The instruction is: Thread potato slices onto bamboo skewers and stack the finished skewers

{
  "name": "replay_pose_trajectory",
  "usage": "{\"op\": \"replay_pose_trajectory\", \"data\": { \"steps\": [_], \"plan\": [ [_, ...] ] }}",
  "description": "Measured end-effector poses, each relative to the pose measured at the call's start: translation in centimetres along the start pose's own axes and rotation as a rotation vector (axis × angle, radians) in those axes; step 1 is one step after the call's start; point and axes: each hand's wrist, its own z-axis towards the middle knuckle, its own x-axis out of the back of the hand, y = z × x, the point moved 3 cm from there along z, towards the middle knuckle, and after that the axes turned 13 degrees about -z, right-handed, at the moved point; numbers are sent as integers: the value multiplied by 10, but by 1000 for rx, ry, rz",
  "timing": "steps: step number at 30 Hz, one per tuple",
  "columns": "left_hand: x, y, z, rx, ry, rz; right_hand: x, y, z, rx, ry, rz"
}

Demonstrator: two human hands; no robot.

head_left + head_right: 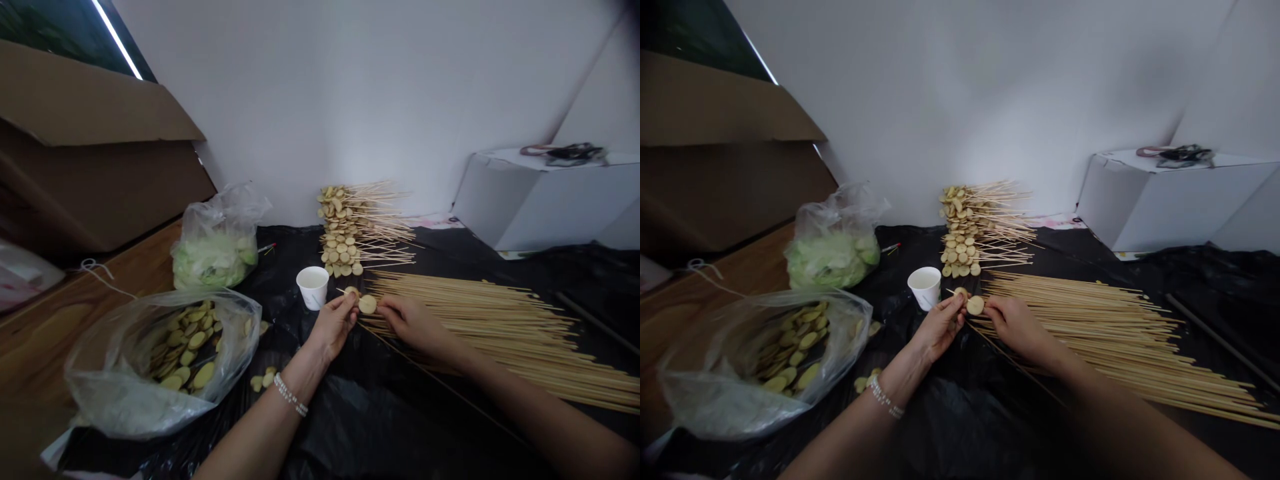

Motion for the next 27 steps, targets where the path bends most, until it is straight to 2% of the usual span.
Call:
{"op": "replay_pose_trajectory", "data": {
  "steps": [5,9,11,14,16,20,27],
  "plan": [
    [-1,-1,-2,9,-1,-12,0,-1,-1,47,54,-32],
    [-4,4,-4,100,9,-177,7,6,0,5,120,-23],
    [-7,7,-6,181,-34,-268,11,9,1,-20,157,-4],
    [-10,10,-9,246,-165,-304,14,11,2,-30,170,31],
    [-11,9,-11,242,-230,-271,13,9,2,-24,161,46],
    [-11,6,-10,207,-284,-216,12,7,1,-10,161,64],
    [-8,5,-6,204,-250,-169,15,8,1,-22,183,60]
  ]
}}
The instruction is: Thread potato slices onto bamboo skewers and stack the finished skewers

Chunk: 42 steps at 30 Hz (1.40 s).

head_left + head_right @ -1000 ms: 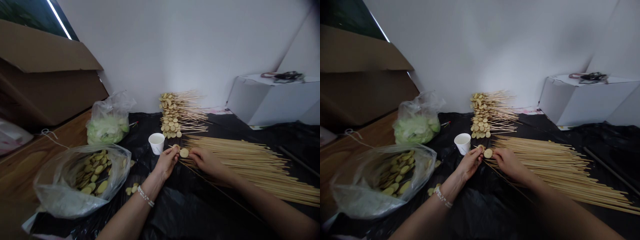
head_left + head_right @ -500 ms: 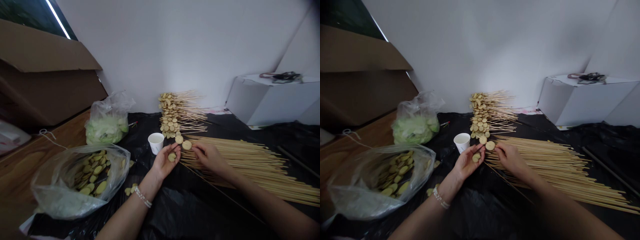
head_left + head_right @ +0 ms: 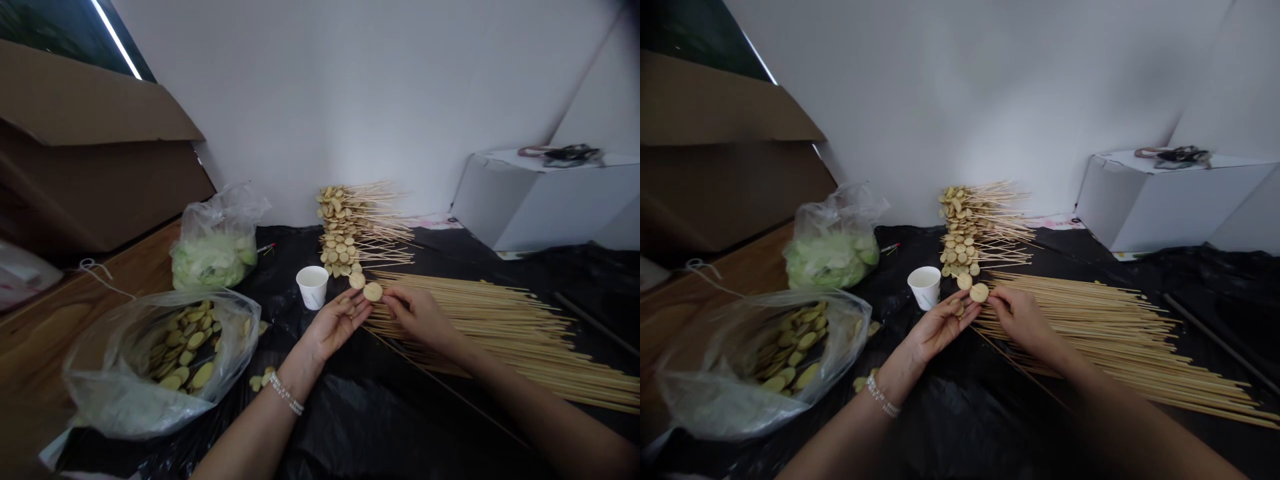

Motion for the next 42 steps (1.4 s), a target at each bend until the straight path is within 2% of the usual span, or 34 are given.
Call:
{"op": "replay_pose_trajectory", "data": {
  "steps": [7,12,18,25,37,42],
  "plan": [
    [5,0,0,16,52,-55,1,-3,0,12,-5,10],
    [-1,-1,-2,71,-45,-42,2,-4,1,-32,-33,62],
    [1,-2,-1,42,63,-60,0,-2,2,-72,-75,155],
    [0,-1,-2,142,-15,-143,-4,-3,2,-124,-91,347],
    [-1,-3,-4,172,-112,-124,-4,-1,3,-141,-113,385],
    [-1,-1,-3,106,1,-87,-4,-2,3,-134,-117,357]
  ]
}}
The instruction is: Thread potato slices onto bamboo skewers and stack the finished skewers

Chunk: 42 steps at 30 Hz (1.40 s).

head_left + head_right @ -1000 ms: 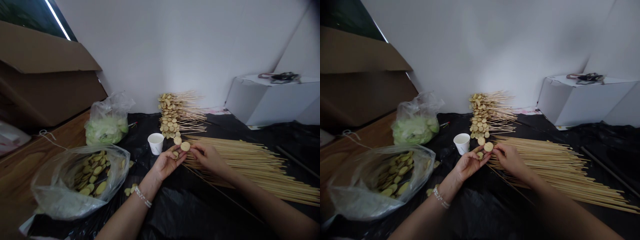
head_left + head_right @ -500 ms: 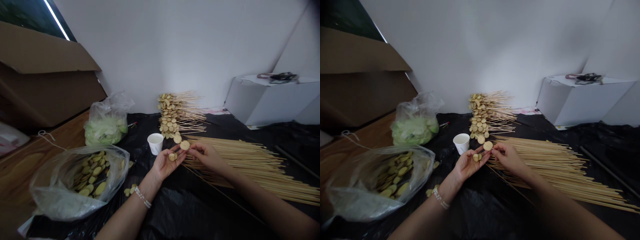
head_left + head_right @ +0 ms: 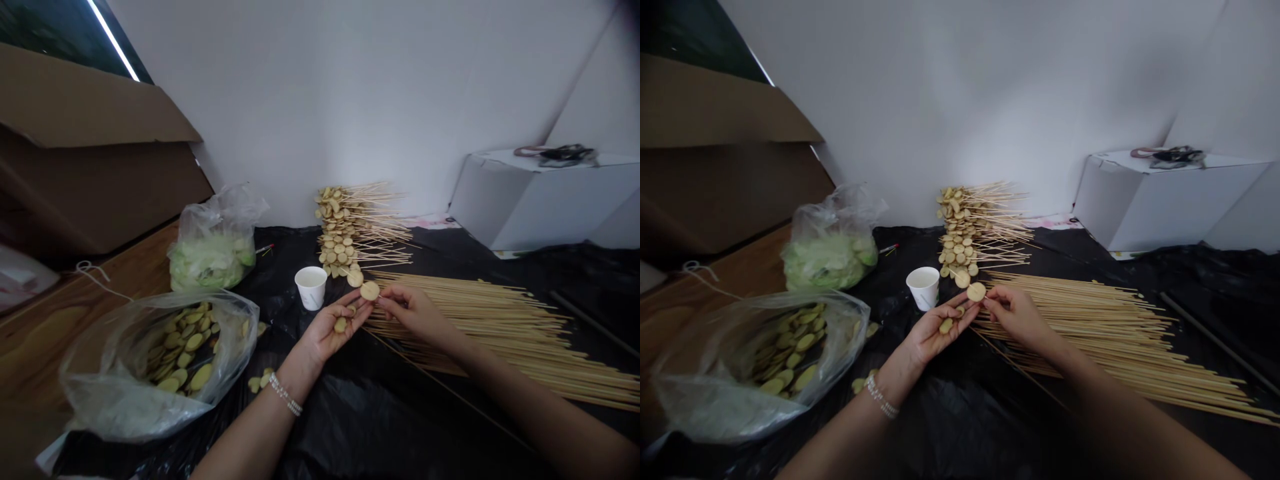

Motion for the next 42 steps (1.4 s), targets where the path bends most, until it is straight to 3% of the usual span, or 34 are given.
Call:
{"op": "replay_pose_trajectory", "data": {
  "steps": [11,22,27,37,42],
  "plan": [
    [-1,9,-1,-154,211,-72,10,6,3,-13,-32,-14],
    [4,12,1,-41,133,-203,8,3,3,1,-34,-79],
    [0,12,-2,-9,83,-143,8,4,3,-4,-35,-78],
    [-6,16,-4,-144,160,-82,10,4,2,-23,-25,-29],
    [-8,17,-8,-43,173,-153,11,5,3,-27,-29,-26]
  ]
}}
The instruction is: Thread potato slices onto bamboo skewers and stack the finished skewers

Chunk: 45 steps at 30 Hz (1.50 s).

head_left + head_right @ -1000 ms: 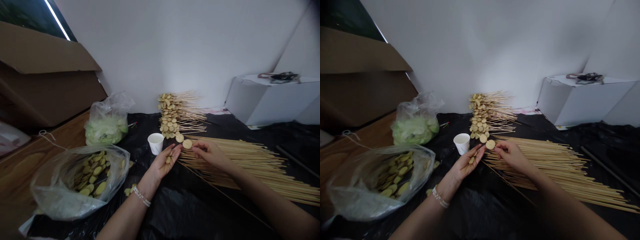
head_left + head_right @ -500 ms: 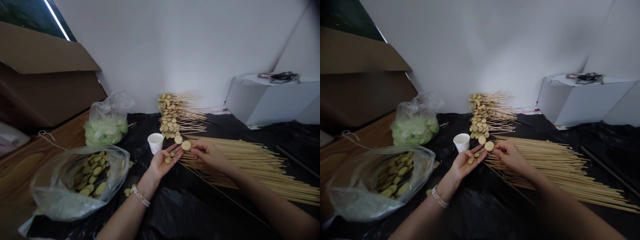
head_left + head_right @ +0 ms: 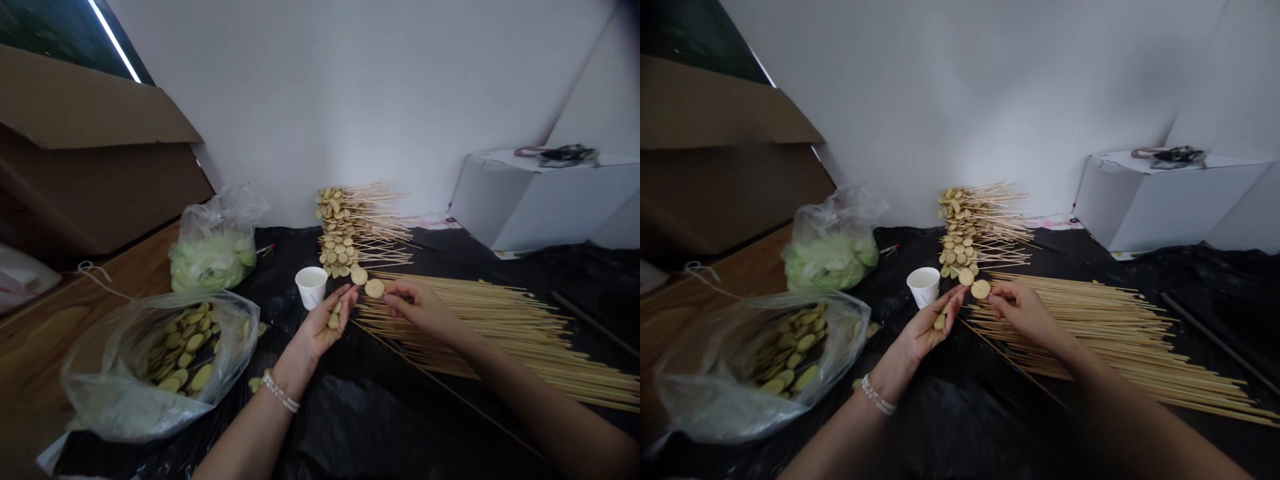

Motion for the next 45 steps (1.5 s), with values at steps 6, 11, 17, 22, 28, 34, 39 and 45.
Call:
{"op": "replay_pose_trajectory", "data": {
  "steps": [6,11,17,22,28,34,39,45],
  "plan": [
    [5,2,4,42,21,-92,-2,2,0,-4,-1,5],
    [7,2,5,14,76,-101,-2,2,0,-18,-8,36],
    [-1,3,-2,62,11,-105,-2,0,0,-12,-8,11],
    [0,3,-2,85,35,-109,-3,1,0,-8,5,12],
    [-1,0,-2,61,19,-25,-3,2,0,-1,-12,-19],
    [1,-5,-2,-6,55,38,-2,0,0,-11,-5,-14],
    [1,-5,-2,-57,100,-16,-1,0,0,-1,-2,-10],
    [1,-3,0,-94,169,-134,0,0,0,-3,-14,-22]
  ]
}}
